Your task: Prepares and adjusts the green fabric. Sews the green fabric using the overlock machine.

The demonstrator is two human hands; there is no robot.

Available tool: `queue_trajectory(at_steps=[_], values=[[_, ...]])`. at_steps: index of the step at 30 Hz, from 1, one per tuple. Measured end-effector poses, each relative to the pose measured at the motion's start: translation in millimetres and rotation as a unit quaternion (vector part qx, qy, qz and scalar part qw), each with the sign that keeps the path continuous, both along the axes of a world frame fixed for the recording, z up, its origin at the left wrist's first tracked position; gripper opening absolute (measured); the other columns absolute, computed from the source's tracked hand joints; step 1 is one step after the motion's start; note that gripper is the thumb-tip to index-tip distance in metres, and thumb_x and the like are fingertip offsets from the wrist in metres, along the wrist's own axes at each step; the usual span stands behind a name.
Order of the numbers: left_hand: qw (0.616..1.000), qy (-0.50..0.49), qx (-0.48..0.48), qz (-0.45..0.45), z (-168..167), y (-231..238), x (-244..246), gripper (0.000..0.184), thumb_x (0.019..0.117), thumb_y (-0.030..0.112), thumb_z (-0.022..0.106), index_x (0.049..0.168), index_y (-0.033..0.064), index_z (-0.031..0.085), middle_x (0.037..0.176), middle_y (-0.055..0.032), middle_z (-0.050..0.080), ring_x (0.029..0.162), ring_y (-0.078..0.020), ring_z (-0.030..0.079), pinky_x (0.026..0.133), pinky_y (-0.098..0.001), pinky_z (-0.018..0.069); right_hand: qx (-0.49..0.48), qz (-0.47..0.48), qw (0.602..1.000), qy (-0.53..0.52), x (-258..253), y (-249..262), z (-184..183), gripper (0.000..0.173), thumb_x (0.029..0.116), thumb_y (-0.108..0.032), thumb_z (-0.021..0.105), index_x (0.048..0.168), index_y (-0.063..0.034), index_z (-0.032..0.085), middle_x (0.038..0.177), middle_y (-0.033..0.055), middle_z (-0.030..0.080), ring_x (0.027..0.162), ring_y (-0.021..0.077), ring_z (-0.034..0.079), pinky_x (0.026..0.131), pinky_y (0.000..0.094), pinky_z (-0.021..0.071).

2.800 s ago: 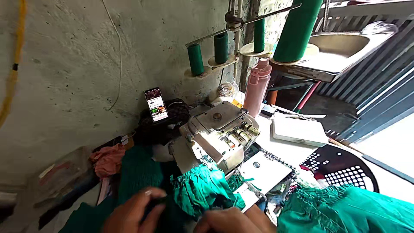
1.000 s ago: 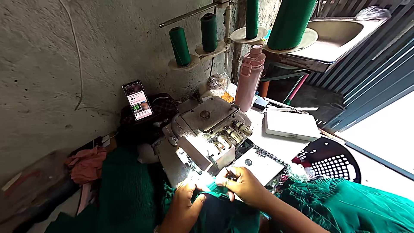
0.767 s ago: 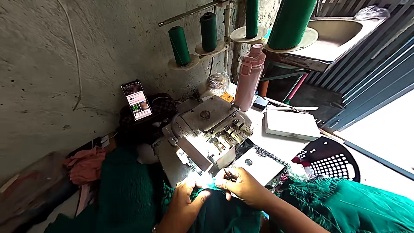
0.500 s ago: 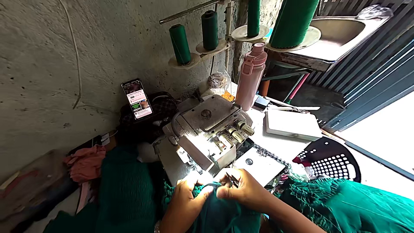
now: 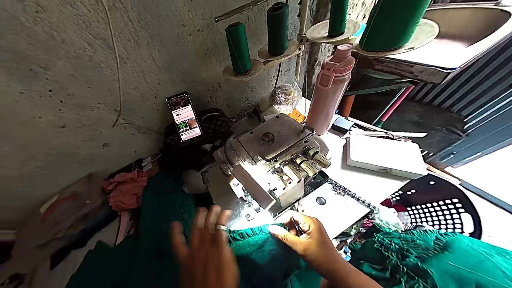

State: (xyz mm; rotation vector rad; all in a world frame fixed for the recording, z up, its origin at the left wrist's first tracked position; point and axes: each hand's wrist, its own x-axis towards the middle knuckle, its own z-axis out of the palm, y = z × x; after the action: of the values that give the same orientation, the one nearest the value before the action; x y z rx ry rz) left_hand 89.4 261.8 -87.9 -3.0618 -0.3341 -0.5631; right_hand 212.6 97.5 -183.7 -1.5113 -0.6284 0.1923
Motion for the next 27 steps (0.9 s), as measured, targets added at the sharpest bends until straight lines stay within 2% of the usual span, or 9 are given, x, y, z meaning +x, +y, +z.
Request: queue_trajectory(at_steps=[2,4,7,9,12,16,19,22,27], values=[[0.987,-0.088,-0.114,-0.069,-38,-25,19,0.04,0.1083,0.023,0.034,0.114,0.0011,0.067,0.11,-0.0139,0.072,0.109,-0.0278,0.067,0.101,-0.0506,0.0454,0.019,0.004,0.999,-0.026,-2,-2,-2,0.018,0.0896,-0.026,0.074,0.082,-0.0116,0.068,0.065,-0.0128,0.056,0.054,-0.0131,0.041,0.051,0.0056,0.0333],[0.963,-0.146,-0.212,-0.086,-76,-31,35,0.06,0.1076,0.048,0.033,0.096,0.0029,0.07,0.086,-0.0092,0.069,0.086,-0.0199,0.064,0.086,-0.0366,0.0487,0.027,0.002,0.999,-0.046,0,-6,-5,0.017,0.0904,-0.025,0.074,0.083,-0.0108,0.067,0.067,-0.0112,0.059,0.056,-0.0129,0.044,0.053,0.0051,0.036],[0.953,-0.087,-0.274,-0.099,-76,-22,36,0.05,0.1036,0.047,0.044,0.095,0.0053,0.071,0.083,-0.0059,0.068,0.087,-0.0183,0.062,0.088,-0.0382,0.0437,0.039,0.007,0.999,-0.033,5,-9,-9,0.014,0.091,-0.023,0.073,0.086,-0.0107,0.068,0.071,-0.0111,0.063,0.058,-0.0123,0.048,0.055,0.0058,0.0392],[0.946,-0.018,-0.306,-0.108,-64,-13,33,0.039,0.1012,0.036,0.05,0.1,0.0041,0.072,0.091,-0.0069,0.07,0.094,-0.0205,0.064,0.091,-0.0427,0.046,0.044,0.011,0.999,-0.008,6,-10,-9,0.012,0.0912,-0.021,0.073,0.088,-0.0106,0.07,0.074,-0.0113,0.066,0.062,-0.0116,0.053,0.058,0.0067,0.0433],[0.935,0.018,-0.338,-0.109,-56,-4,36,0.037,0.0985,0.038,0.056,0.095,0.0038,0.072,0.088,-0.006,0.068,0.092,-0.0188,0.064,0.087,-0.0419,0.0475,0.045,0.01,0.999,0.013,9,-8,-8,0.011,0.0907,-0.022,0.073,0.089,-0.0115,0.071,0.075,-0.0124,0.067,0.064,-0.0118,0.056,0.061,0.0071,0.0462],[0.937,0.0,-0.338,-0.085,-57,-11,38,0.033,0.0945,0.034,0.061,0.095,0.0036,0.073,0.089,-0.0065,0.069,0.094,-0.0189,0.065,0.089,-0.0447,0.0454,0.037,0.013,0.999,0.015,10,-8,-7,0.011,0.0897,-0.023,0.074,0.09,-0.0119,0.072,0.077,-0.013,0.068,0.06,-0.0124,0.052,0.056,0.0067,0.0427],[0.943,-0.027,-0.32,-0.089,-62,-13,38,0.029,0.0927,0.031,0.061,0.096,0.0052,0.073,0.09,-0.0058,0.07,0.094,-0.0183,0.066,0.087,-0.0447,0.0451,0.004,0.015,0.999,-0.03,10,-8,-6,0.023,0.0894,-0.031,0.075,0.102,-0.0116,0.075,0.084,-0.012,0.07,0.059,-0.0131,0.047,0.053,0.0062,0.0381],[0.941,-0.035,-0.325,-0.093,-63,-14,38,0.028,0.0921,0.031,0.062,0.097,0.0065,0.073,0.092,-0.0048,0.071,0.096,-0.0177,0.066,0.089,-0.0455,0.0452,-0.008,-0.01,0.995,-0.104,11,-6,-7,0.022,0.0934,-0.029,0.07,0.091,-0.0079,0.075,0.08,-0.0043,0.071,0.069,-0.0085,0.058,0.064,0.008,0.0471],[0.93,-0.097,-0.346,-0.07,-71,-14,41,0.034,0.0922,0.041,0.064,0.084,0.0087,0.074,0.083,0.0005,0.069,0.086,-0.0097,0.064,0.085,-0.0359,0.0464,-0.019,-0.019,0.994,-0.109,10,-5,-6,0.02,0.0936,-0.024,0.069,0.086,-0.007,0.075,0.078,-0.0036,0.071,0.07,-0.0086,0.059,0.066,0.0073,0.0471]])
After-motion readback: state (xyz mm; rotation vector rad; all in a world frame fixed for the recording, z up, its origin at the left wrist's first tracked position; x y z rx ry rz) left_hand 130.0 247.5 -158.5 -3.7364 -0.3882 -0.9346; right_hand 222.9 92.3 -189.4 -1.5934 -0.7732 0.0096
